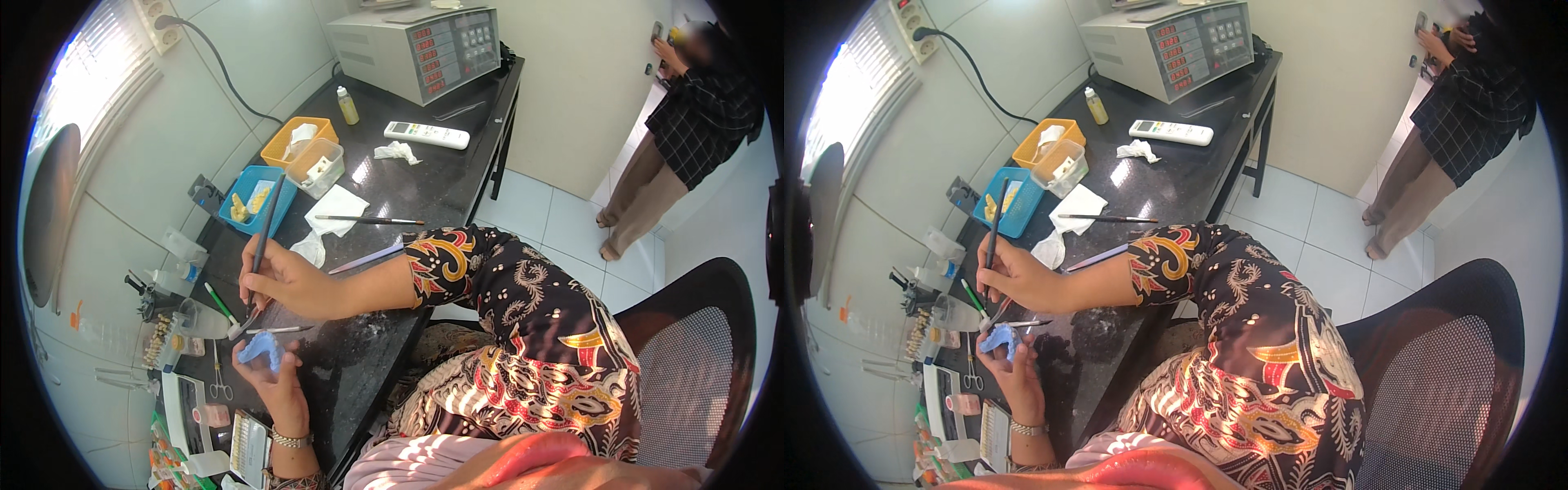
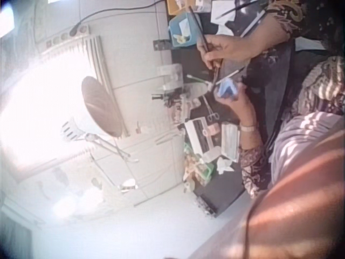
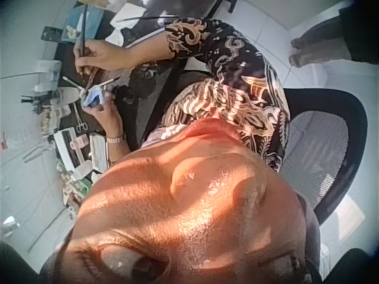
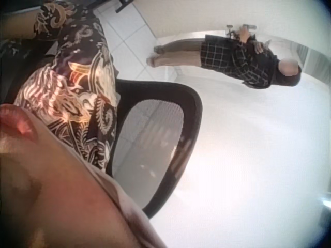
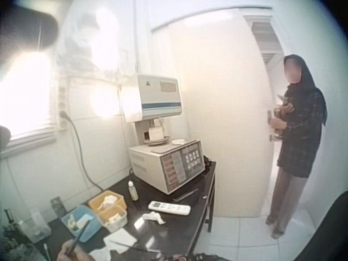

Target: The person uses a fine brush to apply a white substance to a blue dental mold held in their left hand. They repeatedly dip the brush into a container of material and carefully paint the inner surfaces of the mold, occasionally wiping the brush on a tissue.

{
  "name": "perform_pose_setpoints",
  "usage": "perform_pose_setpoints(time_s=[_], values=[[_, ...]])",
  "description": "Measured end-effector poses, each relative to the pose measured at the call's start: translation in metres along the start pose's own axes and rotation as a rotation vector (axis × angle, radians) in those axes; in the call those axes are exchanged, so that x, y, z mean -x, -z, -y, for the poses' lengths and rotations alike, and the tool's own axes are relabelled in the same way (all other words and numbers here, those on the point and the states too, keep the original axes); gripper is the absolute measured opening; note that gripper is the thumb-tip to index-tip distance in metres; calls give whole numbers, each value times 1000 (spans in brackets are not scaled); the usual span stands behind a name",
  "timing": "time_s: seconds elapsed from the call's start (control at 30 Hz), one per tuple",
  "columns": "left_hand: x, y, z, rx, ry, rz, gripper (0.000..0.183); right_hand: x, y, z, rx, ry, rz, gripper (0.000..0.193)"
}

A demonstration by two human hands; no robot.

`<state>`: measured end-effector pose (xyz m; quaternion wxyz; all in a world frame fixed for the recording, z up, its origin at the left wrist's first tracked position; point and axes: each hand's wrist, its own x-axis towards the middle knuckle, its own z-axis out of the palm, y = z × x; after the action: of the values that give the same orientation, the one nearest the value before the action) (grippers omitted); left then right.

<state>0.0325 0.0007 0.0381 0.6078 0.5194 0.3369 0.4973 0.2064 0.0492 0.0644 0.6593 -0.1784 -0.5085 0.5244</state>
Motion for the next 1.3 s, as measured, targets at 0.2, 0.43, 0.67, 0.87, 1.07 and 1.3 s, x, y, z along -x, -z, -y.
perform_pose_setpoints(time_s=[0.2,0.43,0.67,0.87,1.07,1.3], values=[[0,-1,-3,-80,-17,-19,65,-2,-2,1,-28,64,50,15],[-3,5,2,-173,-67,-57,66,-1,1,-5,-32,136,8,18],[-3,16,6,-146,-152,-22,78,4,-8,0,-33,45,-76,18],[1,19,7,-233,-254,-1,84,8,-8,1,139,22,-91,21],[7,17,0,-203,-261,-12,85,6,-9,-7,140,79,-62,21],[2,21,10,-180,-272,65,83,-26,22,46,487,187,-66,9]])
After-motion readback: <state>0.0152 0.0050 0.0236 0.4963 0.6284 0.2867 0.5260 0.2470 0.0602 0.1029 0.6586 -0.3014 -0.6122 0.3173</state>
